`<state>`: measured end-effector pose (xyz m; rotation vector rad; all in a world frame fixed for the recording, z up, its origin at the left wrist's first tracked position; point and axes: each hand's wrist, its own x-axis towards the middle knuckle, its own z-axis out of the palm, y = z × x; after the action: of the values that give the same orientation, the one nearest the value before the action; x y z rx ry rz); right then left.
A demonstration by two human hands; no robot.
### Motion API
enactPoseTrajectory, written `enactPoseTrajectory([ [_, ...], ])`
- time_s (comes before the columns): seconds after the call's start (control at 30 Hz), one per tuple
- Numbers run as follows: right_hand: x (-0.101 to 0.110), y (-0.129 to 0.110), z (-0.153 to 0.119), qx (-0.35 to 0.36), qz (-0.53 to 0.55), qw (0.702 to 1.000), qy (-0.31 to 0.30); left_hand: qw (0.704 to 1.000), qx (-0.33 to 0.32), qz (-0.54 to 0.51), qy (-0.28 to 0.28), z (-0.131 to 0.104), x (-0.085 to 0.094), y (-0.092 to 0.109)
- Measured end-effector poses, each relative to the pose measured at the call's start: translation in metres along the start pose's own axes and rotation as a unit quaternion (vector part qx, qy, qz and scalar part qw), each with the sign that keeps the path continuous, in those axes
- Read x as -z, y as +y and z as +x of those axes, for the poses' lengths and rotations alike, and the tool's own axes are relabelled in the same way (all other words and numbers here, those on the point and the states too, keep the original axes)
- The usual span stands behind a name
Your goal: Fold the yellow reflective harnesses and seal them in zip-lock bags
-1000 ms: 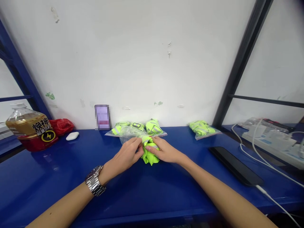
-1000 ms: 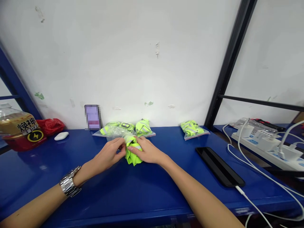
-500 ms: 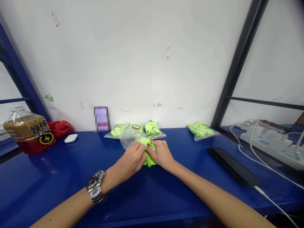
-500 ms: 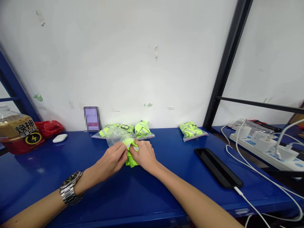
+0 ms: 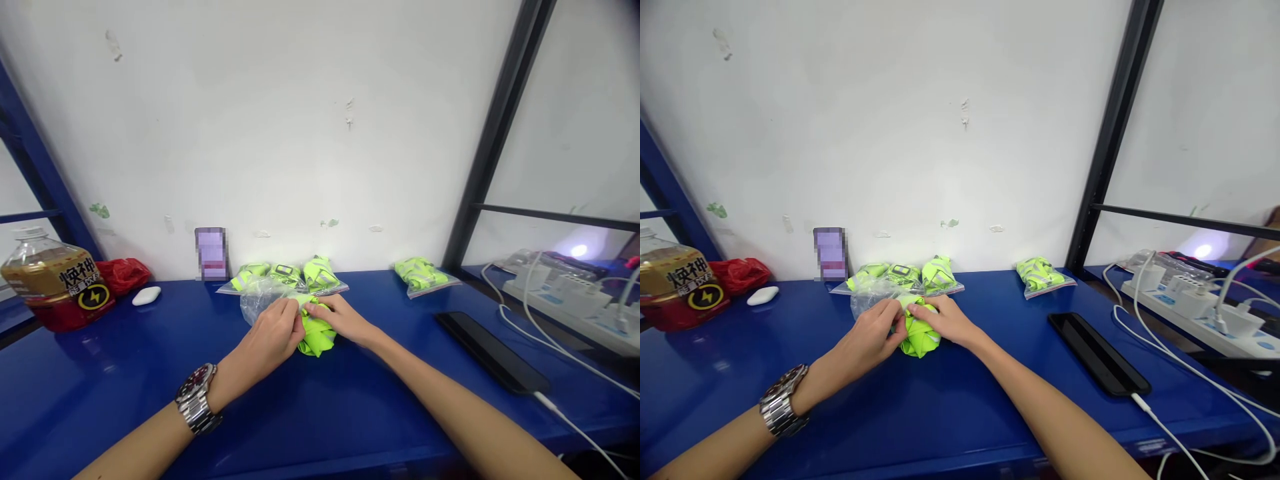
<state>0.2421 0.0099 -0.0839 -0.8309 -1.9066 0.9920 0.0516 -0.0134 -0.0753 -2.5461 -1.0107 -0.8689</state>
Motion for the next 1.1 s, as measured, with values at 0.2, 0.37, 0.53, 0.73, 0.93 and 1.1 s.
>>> enactPoseTrajectory([
  [0.2, -0.007, 0.000, -0.002, 0.041, -0.034, 0.998, 0.021, 0.998, -0.030, 0.047, -0.015, -0.003, -0.001, 0.001],
  [0.37, -0.019, 0.007, 0.001, 0.017, -0.113, 0.987, 0.115, 0.991, -0.085, 0.096, -0.027, -0.005, -0.006, 0.008],
  [0.53, -0.031, -0.003, -0.002, -0.030, -0.209, 0.959, 0.189, 0.993, -0.087, 0.073, -0.041, -0.005, -0.010, 0.014],
  [0.73, -0.013, 0.002, 0.004, -0.022, -0.113, 0.971, 0.207, 0.992, -0.107, -0.016, -0.061, 0.002, 0.012, -0.001],
  [0.93, -0.005, 0.007, 0.005, -0.120, 0.147, 0.977, 0.100, 0.992, -0.099, 0.001, -0.076, 0.001, 0.031, -0.020],
  [1.1, -0.004, -0.011, -0.005, -0.161, 0.226, 0.960, -0.022, 0.988, -0.058, -0.046, -0.133, -0.003, 0.018, -0.020],
])
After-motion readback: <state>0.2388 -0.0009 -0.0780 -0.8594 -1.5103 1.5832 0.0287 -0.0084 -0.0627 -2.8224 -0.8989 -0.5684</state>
